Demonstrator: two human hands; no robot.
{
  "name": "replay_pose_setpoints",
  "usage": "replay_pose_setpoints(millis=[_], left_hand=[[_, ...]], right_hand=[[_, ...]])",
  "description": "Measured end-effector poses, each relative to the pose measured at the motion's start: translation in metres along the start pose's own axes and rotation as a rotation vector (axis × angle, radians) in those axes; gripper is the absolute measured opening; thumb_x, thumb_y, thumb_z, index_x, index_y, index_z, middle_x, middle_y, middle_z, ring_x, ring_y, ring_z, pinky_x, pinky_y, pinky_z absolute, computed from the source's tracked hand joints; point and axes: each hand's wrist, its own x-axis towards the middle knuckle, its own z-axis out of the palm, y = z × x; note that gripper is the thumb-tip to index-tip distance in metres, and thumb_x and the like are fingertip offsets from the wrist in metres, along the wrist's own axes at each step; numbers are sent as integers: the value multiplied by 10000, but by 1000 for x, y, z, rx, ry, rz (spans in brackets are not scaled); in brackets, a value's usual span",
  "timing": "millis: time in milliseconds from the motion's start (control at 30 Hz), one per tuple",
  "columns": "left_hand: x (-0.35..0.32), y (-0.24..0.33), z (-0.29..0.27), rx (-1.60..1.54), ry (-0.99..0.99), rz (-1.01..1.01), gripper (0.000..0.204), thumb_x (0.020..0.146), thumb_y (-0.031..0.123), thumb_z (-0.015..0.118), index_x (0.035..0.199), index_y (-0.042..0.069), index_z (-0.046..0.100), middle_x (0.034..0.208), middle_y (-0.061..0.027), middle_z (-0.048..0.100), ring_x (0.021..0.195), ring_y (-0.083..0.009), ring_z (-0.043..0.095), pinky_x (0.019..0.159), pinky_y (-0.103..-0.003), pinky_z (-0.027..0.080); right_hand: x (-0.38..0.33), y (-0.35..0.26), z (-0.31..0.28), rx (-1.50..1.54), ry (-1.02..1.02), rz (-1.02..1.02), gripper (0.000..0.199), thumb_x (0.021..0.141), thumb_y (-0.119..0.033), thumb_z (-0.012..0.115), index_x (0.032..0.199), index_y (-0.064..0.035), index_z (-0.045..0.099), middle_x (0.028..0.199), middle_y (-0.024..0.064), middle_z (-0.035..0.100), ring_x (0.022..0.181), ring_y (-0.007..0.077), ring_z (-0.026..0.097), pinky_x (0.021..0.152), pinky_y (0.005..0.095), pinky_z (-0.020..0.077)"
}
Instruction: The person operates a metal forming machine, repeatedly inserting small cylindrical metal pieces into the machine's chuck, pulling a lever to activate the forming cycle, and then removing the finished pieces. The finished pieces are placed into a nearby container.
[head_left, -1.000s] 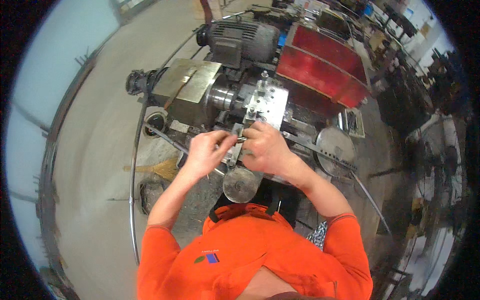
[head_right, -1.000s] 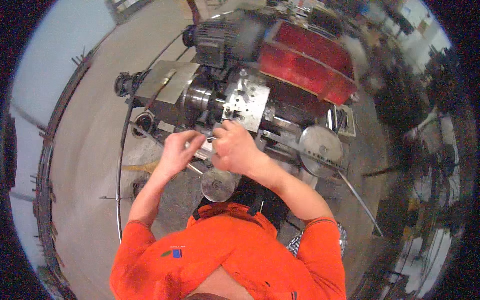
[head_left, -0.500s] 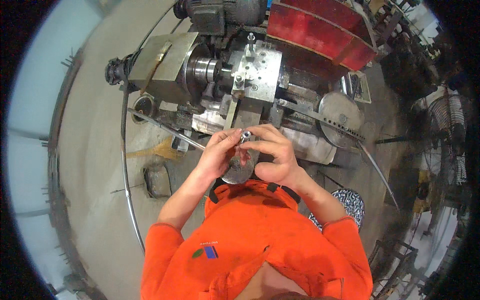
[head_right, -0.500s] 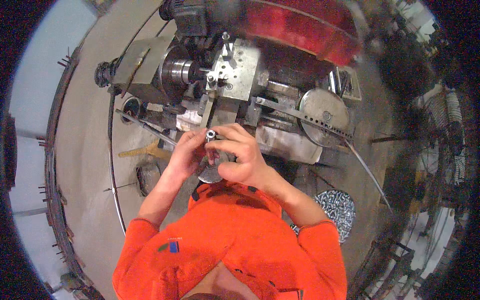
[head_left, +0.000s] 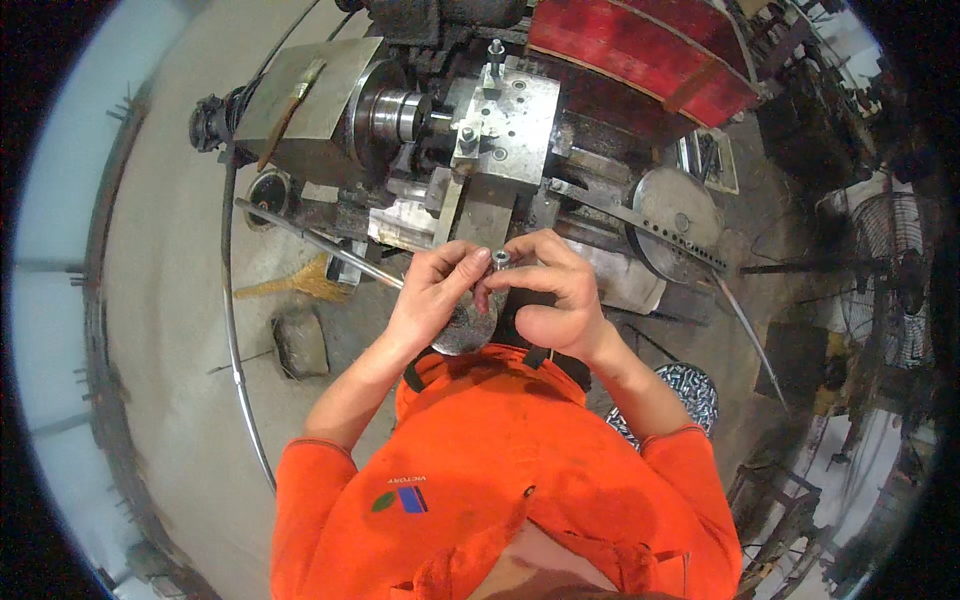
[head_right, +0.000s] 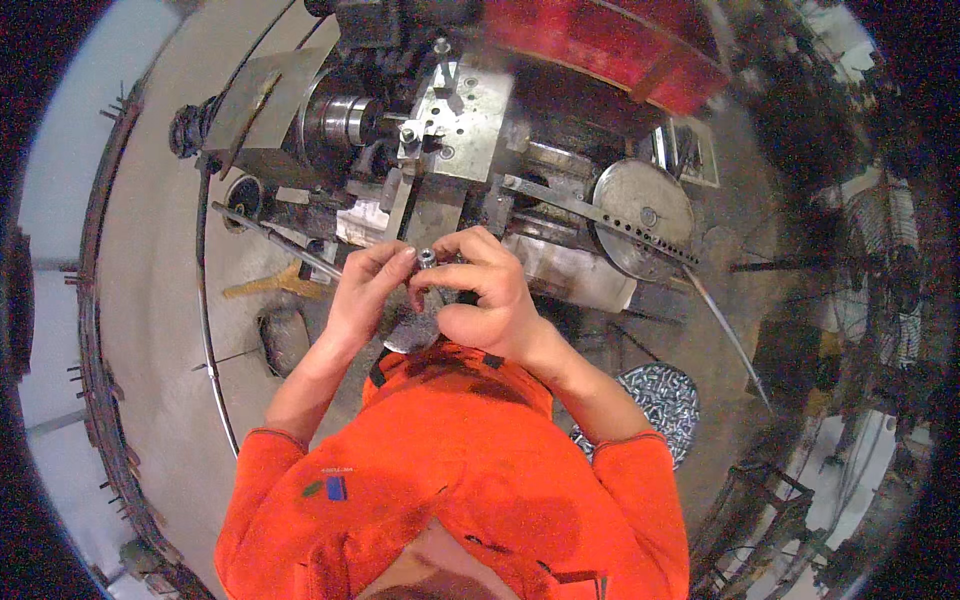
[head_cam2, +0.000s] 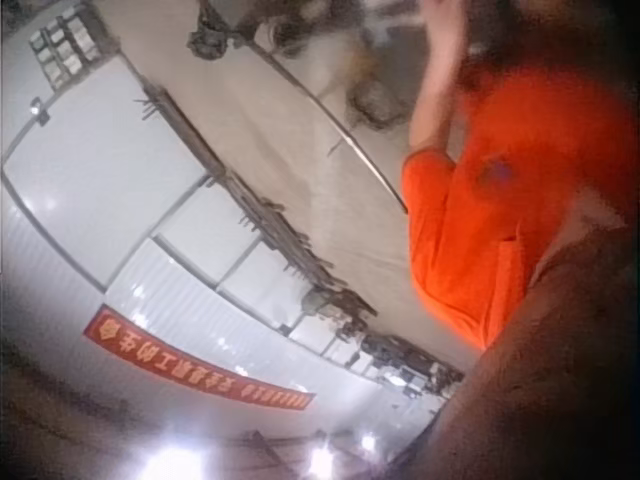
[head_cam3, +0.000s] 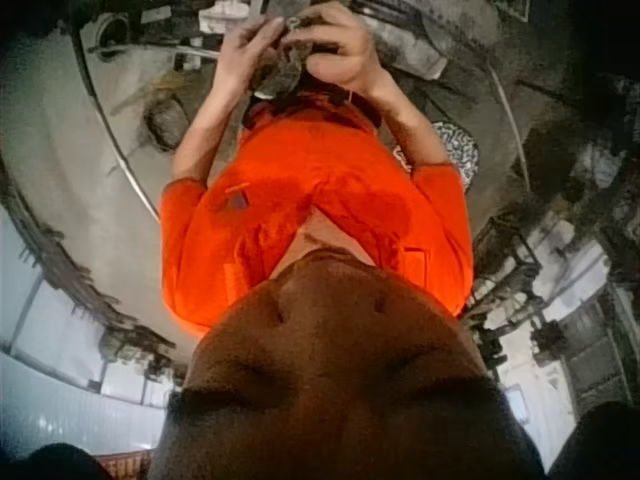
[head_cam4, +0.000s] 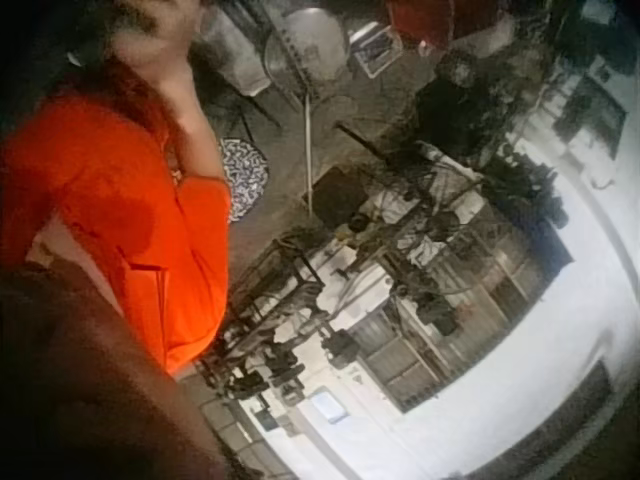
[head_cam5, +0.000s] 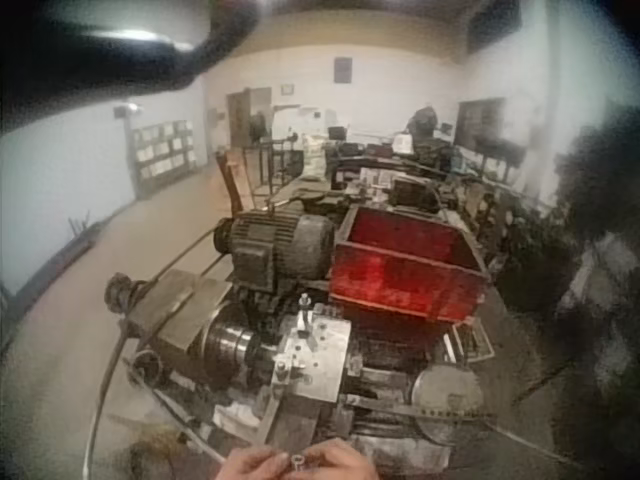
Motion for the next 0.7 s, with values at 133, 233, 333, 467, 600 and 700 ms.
replay_pose_setpoints(millis=[133, 233, 333, 467, 600, 700], left_hand=[[3, -1, 0, -33, -25, -9, 305, 957, 248, 493, 858, -24, 590, 679, -30, 564, 587, -94, 543, 548, -233, 441], [6, -2, -1, -30, -37, -6, 310, 955, 257, 492, 858, -22, 588, 675, -31, 561, 585, -97, 543, 547, -237, 445], [7, -4, -1, -86, -38, -24, 316, 953, 266, 493, 857, -20, 585, 671, -34, 561, 584, -106, 548, 548, -245, 451], [9, -8, -1, -204, -39, -68, 318, 950, 271, 494, 858, -20, 584, 670, -41, 565, 589, -121, 560, 549, -254, 457], [9, -11, 1, -297, -31, -100, 316, 948, 268, 495, 859, -20, 585, 668, -45, 569, 595, -127, 561, 552, -254, 454], [9, -9, 0, -211, -24, -123, 317, 948, 269, 487, 863, -19, 588, 650, -39, 560, 597, -126, 556, 563, -253, 445]], right_hand=[[0, 3, 1, 0, 26, -4, 327, 534, -117, 590, 842, -71, 691, 895, 137, 575, 822, 284, 546, 732, 347, 446], [4, 1, 0, -92, 29, -48, 310, 534, -113, 592, 826, -77, 688, 878, 131, 568, 802, 280, 539, 715, 345, 445], [6, -1, 2, -178, 56, -92, 295, 533, -114, 595, 812, -85, 686, 863, 128, 559, 778, 281, 529, 692, 346, 444], [6, 2, 6, -239, 90, -105, 289, 532, -122, 600, 807, -89, 684, 849, 127, 549, 758, 287, 520, 667, 351, 442], [8, 0, 6, -227, 86, -84, 282, 531, -122, 603, 799, -89, 684, 831, 125, 545, 751, 284, 518, 656, 353, 441], [7, 2, 7, -200, 93, -71, 291, 527, -125, 604, 803, -90, 689, 820, 122, 543, 755, 282, 522, 653, 350, 443]])
